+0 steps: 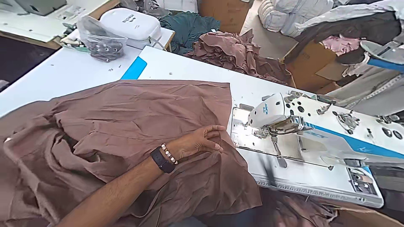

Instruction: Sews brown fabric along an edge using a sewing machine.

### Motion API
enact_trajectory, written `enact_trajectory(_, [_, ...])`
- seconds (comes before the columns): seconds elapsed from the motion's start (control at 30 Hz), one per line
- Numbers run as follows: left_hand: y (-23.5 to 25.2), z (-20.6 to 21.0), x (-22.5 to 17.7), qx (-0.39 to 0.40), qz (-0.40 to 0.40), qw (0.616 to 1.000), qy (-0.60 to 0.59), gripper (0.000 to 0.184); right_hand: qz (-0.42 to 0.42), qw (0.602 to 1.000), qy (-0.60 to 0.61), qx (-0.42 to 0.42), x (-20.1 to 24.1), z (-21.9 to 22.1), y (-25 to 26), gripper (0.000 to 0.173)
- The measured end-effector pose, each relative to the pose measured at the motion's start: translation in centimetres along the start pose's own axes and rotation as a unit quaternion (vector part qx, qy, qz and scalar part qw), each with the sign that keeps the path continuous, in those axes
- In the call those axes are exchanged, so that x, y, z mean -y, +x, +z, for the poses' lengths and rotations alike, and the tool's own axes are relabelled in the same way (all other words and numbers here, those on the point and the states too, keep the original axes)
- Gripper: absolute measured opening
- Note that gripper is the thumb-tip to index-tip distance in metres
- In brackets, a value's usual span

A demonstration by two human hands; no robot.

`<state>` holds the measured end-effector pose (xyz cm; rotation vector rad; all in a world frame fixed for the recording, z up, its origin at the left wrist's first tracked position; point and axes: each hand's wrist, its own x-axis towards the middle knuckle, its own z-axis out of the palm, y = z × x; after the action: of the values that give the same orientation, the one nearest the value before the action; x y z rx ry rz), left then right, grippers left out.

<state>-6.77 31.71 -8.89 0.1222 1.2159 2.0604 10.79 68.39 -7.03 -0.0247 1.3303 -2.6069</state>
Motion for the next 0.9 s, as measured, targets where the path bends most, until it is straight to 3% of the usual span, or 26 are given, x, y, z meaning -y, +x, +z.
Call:
enact_trajectory(0.13, [0.5, 0.0, 0.3, 0.052, 0.006, 0.999, 0.002, 0.079, 0.155, 0.984, -0.051, 0.065, -1.5, 2.7, 4.0, 0.025])
enact_trajectory(0.33, [0.0, 0.1, 0.1, 0.047, 0.001, 0.999, 0.027, 0.087, 0.196, 0.968, -0.065, 0.142, -2.0, 4.2, 7.6, 0.021])
enact_trajectory(0.43, [-0.5, 0.7, 0.8, 0.071, 0.042, 0.975, 0.204, 0.103, 0.179, 0.962, -0.121, 0.169, -0.6, 4.2, 6.0, 0.021])
enact_trajectory(0.47, [-1.4, 1.6, 1.6, 0.085, 0.082, 0.955, 0.272, 0.099, 0.162, 0.964, -0.145, 0.157, 0.5, 4.0, 4.8, 0.020])
enact_trajectory(0.53, [-3.8, 3.9, 3.4, 0.190, 0.111, 0.914, 0.340, 0.073, 0.103, 0.973, -0.194, 0.067, 2.8, 3.2, 2.3, 0.017])
enact_trajectory(0.6, [-5.1, 5.2, 4.8, 0.333, 0.063, 0.849, 0.406, 0.051, 0.056, 0.962, -0.262, -0.057, 4.6, 1.6, 0.9, 0.015])
enact_trajectory(0.63, [-4.9, 5.7, 4.5, 0.364, 0.054, 0.824, 0.430, 0.041, 0.049, 0.935, -0.332, -0.113, 5.3, 0.6, 1.0, 0.016])
enact_trajectory(0.7, [-2.7, 6.6, 1.0, 0.308, 0.085, 0.834, 0.450, 0.021, 0.078, 0.825, -0.526, -0.191, 6.6, -1.9, 2.9, 0.024])
enact_trajectory(0.77, [2.2, 5.7, -4.3, 0.138, 0.148, 0.842, 0.500, 0.019, 0.145, 0.634, -0.728, -0.217, 7.9, -4.2, 5.8, 0.036])
enact_trajectory(0.8, [4.9, 4.3, -6.8, 0.033, 0.171, 0.812, 0.557, 0.023, 0.176, 0.550, -0.786, -0.219, 8.1, -4.0, 7.3, 0.036])
enact_trajectory(0.83, [7.5, 2.1, -8.4, -0.069, 0.204, 0.755, 0.620, 0.024, 0.198, 0.485, -0.824, -0.217, 8.0, -2.7, 8.4, 0.033])
enact_trajectory(0.9, [13.1, -4.5, -8.2, -0.257, 0.347, 0.580, 0.691, 0.028, 0.119, 0.422, -0.875, -0.205, 6.4, 1.4, 9.3, 0.029])
